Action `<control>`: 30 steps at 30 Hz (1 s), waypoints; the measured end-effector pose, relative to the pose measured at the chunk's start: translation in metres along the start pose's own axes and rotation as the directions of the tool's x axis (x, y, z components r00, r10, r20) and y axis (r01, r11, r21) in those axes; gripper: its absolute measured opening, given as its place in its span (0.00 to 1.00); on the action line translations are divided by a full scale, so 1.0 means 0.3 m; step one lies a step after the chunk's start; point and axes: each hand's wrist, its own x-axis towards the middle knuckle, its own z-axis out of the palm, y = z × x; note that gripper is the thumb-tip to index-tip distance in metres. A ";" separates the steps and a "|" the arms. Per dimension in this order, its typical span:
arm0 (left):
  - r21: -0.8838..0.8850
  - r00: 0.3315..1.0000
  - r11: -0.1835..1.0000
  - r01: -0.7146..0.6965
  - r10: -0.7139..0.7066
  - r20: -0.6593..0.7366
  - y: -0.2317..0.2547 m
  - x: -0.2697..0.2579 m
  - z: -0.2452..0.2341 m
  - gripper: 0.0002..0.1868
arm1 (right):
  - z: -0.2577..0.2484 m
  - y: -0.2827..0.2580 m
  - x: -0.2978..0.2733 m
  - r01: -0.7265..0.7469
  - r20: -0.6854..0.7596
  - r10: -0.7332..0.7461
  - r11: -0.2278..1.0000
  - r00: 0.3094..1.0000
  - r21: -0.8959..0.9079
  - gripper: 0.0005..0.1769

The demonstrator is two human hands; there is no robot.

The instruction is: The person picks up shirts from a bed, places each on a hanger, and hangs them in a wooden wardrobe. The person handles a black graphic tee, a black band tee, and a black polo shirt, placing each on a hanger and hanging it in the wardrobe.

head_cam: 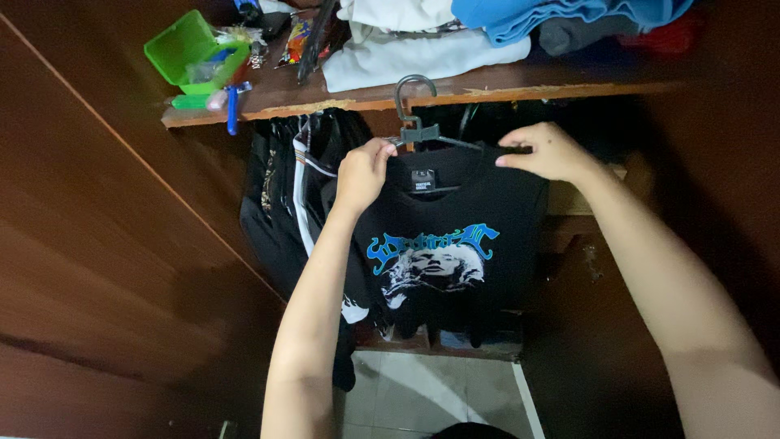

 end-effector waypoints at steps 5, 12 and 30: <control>-0.100 0.994 0.989 -0.112 0.110 -0.024 0.033 0.006 -0.035 0.10 | 0.038 -0.165 0.034 0.058 0.019 -0.056 0.989 0.998 -0.138 0.13; -0.270 0.992 0.962 0.046 -0.012 0.125 0.161 -0.074 -0.296 0.27 | -0.011 -0.295 0.018 0.292 -0.206 -0.301 0.954 0.931 -0.071 0.11; 0.081 0.996 0.993 -0.090 0.090 0.009 0.051 -0.046 -0.310 0.14 | -0.037 -0.274 0.050 0.263 -0.296 -0.277 0.961 0.914 -0.088 0.10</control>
